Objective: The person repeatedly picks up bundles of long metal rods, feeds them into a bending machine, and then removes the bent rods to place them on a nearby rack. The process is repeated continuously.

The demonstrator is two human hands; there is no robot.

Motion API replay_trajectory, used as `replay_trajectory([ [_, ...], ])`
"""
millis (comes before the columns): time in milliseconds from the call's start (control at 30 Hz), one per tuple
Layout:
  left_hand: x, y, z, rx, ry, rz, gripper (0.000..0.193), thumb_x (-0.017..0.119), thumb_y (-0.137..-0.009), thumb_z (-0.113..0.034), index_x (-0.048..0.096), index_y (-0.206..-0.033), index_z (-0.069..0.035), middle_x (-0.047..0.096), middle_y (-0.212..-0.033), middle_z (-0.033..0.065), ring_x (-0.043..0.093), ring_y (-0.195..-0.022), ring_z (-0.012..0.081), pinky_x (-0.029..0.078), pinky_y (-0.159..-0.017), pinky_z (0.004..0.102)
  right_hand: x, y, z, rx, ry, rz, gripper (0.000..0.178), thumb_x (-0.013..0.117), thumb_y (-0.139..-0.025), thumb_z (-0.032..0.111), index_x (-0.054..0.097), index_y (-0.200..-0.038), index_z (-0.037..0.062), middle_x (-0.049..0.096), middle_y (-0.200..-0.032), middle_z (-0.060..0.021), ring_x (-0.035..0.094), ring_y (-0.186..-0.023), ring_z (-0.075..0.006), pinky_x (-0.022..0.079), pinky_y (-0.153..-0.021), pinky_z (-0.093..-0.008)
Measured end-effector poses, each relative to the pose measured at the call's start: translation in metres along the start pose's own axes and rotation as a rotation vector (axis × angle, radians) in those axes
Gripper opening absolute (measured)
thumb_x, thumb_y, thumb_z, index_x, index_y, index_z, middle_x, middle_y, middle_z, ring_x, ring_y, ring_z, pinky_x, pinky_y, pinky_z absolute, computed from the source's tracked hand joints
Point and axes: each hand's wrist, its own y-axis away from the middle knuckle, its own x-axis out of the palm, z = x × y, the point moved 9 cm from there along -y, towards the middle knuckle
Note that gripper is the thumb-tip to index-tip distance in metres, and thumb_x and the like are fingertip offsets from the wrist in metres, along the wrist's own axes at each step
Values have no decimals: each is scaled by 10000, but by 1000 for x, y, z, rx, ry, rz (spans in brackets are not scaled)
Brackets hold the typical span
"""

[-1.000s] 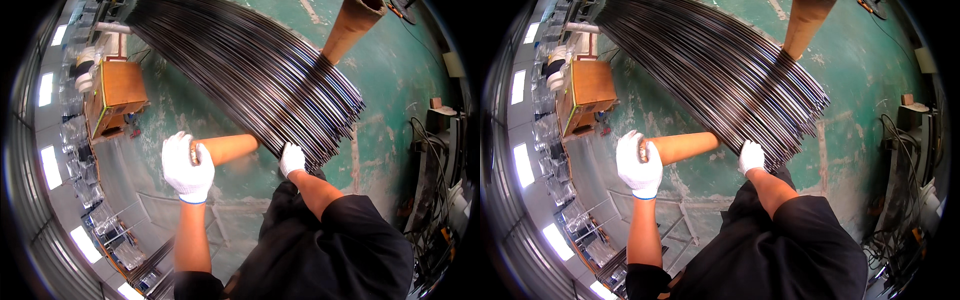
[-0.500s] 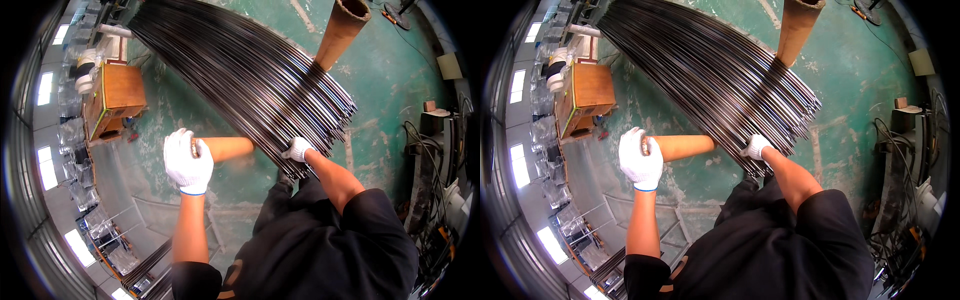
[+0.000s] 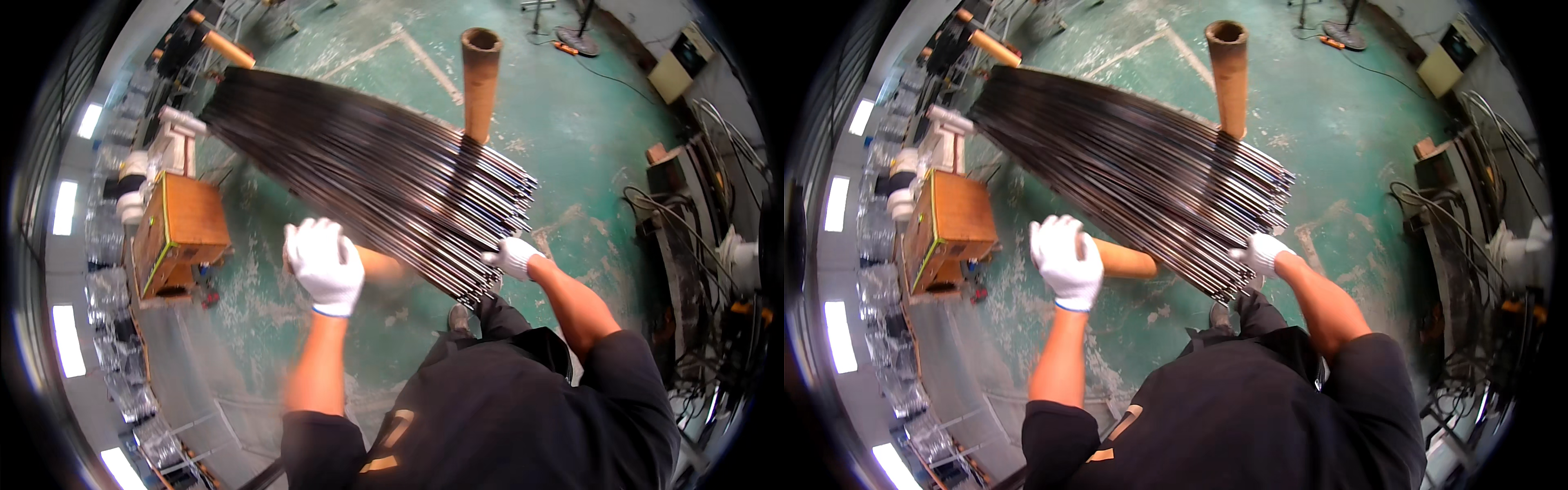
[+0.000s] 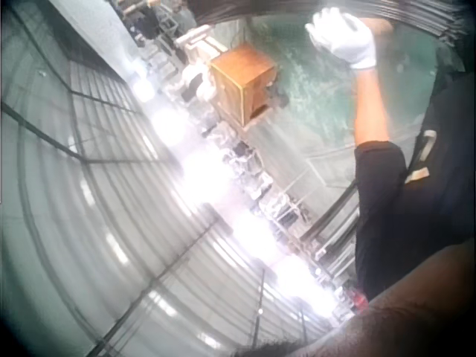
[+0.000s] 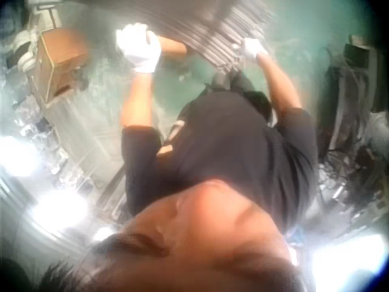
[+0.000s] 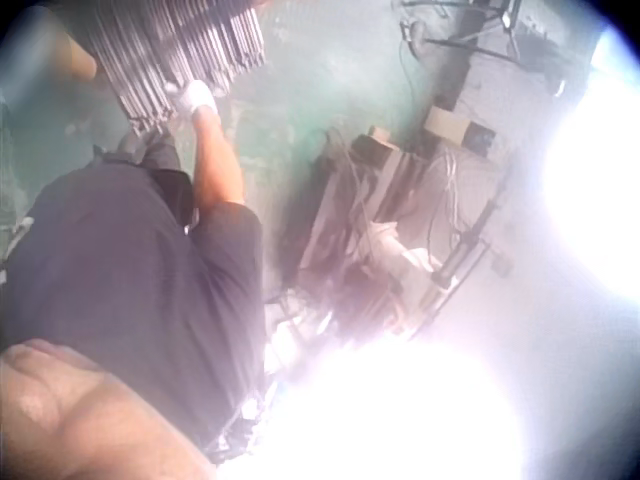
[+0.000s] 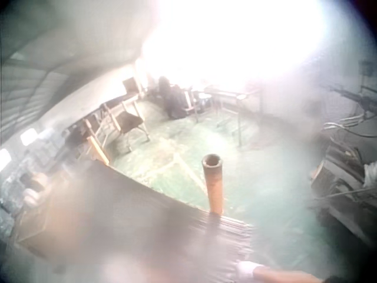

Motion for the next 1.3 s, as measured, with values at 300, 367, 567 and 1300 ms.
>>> replay_trajectory([
  [300, 252, 287, -87, -1694, 1856, 629, 368, 642, -1036, -438, 651, -1089, -73, 712, -1060, 108, 688, -1056, 343, 545, -1014, 524, 13, 379, -186, 580, 284, -247, 388, 810, -825, 506, 788, -924, 132, 754, -867, -175, 736, -841, -383, 576, -771, -477],
  [367, 259, 262, -107, -1764, 2291, 650, 393, 583, -1061, -437, 664, -1082, -54, 736, -1108, 147, 689, -1070, 372, 552, -1027, 556, 49, 473, -236, 705, 392, -370, 311, 820, -771, 439, 738, -792, 139, 713, -759, -166, 715, -766, -390, 562, -707, -495],
  [567, 212, 211, -139, -1639, 2271, 558, 382, 556, -1034, -325, 702, -900, 1, 705, -897, 178, 655, -863, 335, 572, -893, 488, 117, 614, -261, 676, 502, -1065, 189, 711, -757, 203, 560, -736, 92, 576, -732, -140, 573, -785, -381, 430, -739, -475],
  [1300, 7, 56, -792, -989, 2315, 1199, 158, 682, -1015, -192, 665, -1046, -38, 682, -912, 76, 660, -901, 288, 517, -1044, 551, 66, 640, -492, -776, -2638, -1665, 268, 617, -893, -3, 649, -1154, 48, 697, -1138, -167, 688, -1080, -377, 568, -994, -577],
])
